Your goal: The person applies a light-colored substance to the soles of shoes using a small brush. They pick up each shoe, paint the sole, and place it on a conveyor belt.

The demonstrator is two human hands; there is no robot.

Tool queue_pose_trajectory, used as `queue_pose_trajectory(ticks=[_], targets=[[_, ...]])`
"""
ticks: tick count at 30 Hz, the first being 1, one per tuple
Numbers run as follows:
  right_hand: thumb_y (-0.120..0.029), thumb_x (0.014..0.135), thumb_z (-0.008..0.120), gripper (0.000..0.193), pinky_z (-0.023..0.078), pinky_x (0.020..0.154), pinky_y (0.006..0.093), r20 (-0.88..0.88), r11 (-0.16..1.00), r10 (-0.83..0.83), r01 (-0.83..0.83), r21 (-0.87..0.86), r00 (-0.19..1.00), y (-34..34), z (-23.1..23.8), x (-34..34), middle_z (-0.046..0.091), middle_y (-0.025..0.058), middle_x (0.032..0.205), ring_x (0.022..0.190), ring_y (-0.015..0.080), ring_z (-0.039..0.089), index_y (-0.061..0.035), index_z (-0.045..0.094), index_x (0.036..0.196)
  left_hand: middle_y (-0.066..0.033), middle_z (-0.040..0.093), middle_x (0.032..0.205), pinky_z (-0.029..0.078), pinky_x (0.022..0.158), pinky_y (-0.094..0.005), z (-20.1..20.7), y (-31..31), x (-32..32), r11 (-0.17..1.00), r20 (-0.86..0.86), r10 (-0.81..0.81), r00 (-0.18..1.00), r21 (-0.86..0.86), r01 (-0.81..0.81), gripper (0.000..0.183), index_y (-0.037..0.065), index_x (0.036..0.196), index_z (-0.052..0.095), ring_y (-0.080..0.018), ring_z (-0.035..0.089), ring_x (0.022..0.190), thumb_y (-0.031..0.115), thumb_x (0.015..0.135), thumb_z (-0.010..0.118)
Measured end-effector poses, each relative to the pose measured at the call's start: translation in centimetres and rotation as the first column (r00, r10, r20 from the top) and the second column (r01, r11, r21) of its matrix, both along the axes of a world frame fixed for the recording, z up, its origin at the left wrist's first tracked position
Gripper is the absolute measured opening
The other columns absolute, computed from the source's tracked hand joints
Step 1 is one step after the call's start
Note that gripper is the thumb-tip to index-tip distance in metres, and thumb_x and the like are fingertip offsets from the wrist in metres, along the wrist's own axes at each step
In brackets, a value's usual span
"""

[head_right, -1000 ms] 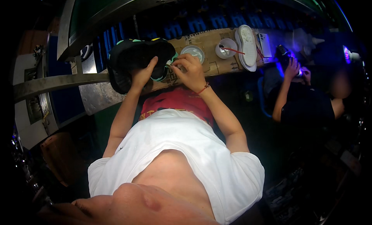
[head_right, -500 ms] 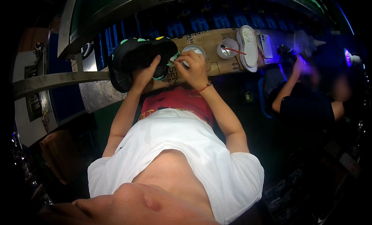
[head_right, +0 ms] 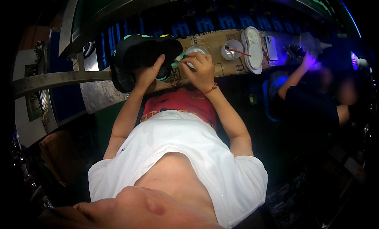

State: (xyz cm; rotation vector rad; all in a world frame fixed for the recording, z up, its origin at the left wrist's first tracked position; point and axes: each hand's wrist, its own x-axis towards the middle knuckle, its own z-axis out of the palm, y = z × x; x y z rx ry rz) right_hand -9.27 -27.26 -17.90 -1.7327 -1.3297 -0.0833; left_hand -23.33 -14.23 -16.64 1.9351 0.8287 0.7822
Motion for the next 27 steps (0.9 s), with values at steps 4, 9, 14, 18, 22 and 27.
queue_pose_trajectory(ticks=[4, 9, 14, 18, 22, 27], targets=[[-0.008, 0.071, 0.075, 0.013, 0.044, 0.072, 0.0333, -0.034, 1.0, 0.01, -0.009, 0.019, 0.999, 0.1, 0.2, 0.0, 0.065, 0.0075, 0.091, 0.082, 0.0253, 0.057, -0.0062, 0.069, 0.083, -0.0114, 0.068, 0.098, 0.048, 0.083, -0.0346, 0.2, 0.0, 0.0, 0.999, -0.016, 0.004, 1.0, 0.043, -0.003, 0.029, 0.001, 0.102, 0.066, -0.0264, 0.064, 0.091, 0.024, 0.083, 0.066], [-0.009, 0.07, 0.075, 0.013, 0.044, 0.071, 0.033, -0.088, 1.0, 0.022, -0.022, 0.007, 0.996, 0.1, 0.0, -0.3, 0.064, 0.006, 0.089, 0.081, 0.0249, 0.057, -0.0068, 0.069, 0.081, -0.0108, 0.068, 0.097, 0.048, 0.082, -0.0351, -0.4, 0.1, 0.1, 0.995, -0.053, -0.013, 0.999, 0.101, 0.018, 0.028, 0.002, 0.102, 0.066, -0.0262, 0.064, 0.089, 0.023, 0.083, 0.066], [-0.007, 0.071, 0.074, 0.014, 0.043, 0.072, 0.0335, -0.016, 0.999, 0.031, -0.031, -0.028, 0.999, 0.1, 0.1, 0.3, 0.064, 0.0053, 0.089, 0.081, 0.0243, 0.056, -0.0067, 0.068, 0.083, -0.0098, 0.068, 0.095, 0.048, 0.082, -0.0353, -0.3, 0.0, 0.2, 0.996, 0.017, -0.036, 0.999, 0.083, 0.035, 0.026, 0.003, 0.101, 0.066, -0.0251, 0.064, 0.089, 0.021, 0.083, 0.066], [-0.006, 0.07, 0.074, 0.015, 0.042, 0.073, 0.0337, 0.142, 0.999, -0.025, 0.03, -0.033, 0.99, 0.1, 0.2, 0.7, 0.064, 0.005, 0.09, 0.081, 0.0242, 0.056, -0.0078, 0.067, 0.084, -0.0095, 0.068, 0.095, 0.048, 0.083, -0.035, -0.2, -0.2, 0.2, 0.997, 0.033, -0.057, 0.998, 0.056, 0.055, 0.025, 0.003, 0.1, 0.066, -0.0247, 0.064, 0.089, 0.021, 0.083, 0.066], [-0.006, 0.07, 0.074, 0.016, 0.04, 0.074, 0.0339, 0.216, 0.998, -0.058, 0.057, 0.011, 0.975, 0.1, 0.6, 1.2, 0.064, 0.0053, 0.092, 0.081, 0.0247, 0.055, -0.0086, 0.067, 0.084, -0.0087, 0.069, 0.092, 0.048, 0.083, -0.0346, -0.3, -0.2, 0.3, 0.996, 0.035, -0.042, 0.998, 0.077, 0.039, 0.024, 0.003, 0.099, 0.067, -0.0244, 0.065, 0.088, 0.02, 0.082, 0.066], [-0.007, 0.069, 0.074, 0.016, 0.041, 0.075, 0.0341, 0.148, 1.0, -0.018, 0.018, 0.005, 0.989, -0.5, 1.3, 1.0, 0.063, 0.0058, 0.093, 0.082, 0.0253, 0.055, -0.0088, 0.068, 0.084, -0.0073, 0.069, 0.088, 0.049, 0.079, -0.0341, 0.1, -0.2, 0.5, 0.994, 0.046, -0.044, 0.998, 0.105, 0.039, 0.022, 0.003, 0.095, 0.068, -0.0237, 0.066, 0.083, 0.021, 0.082, 0.067]])
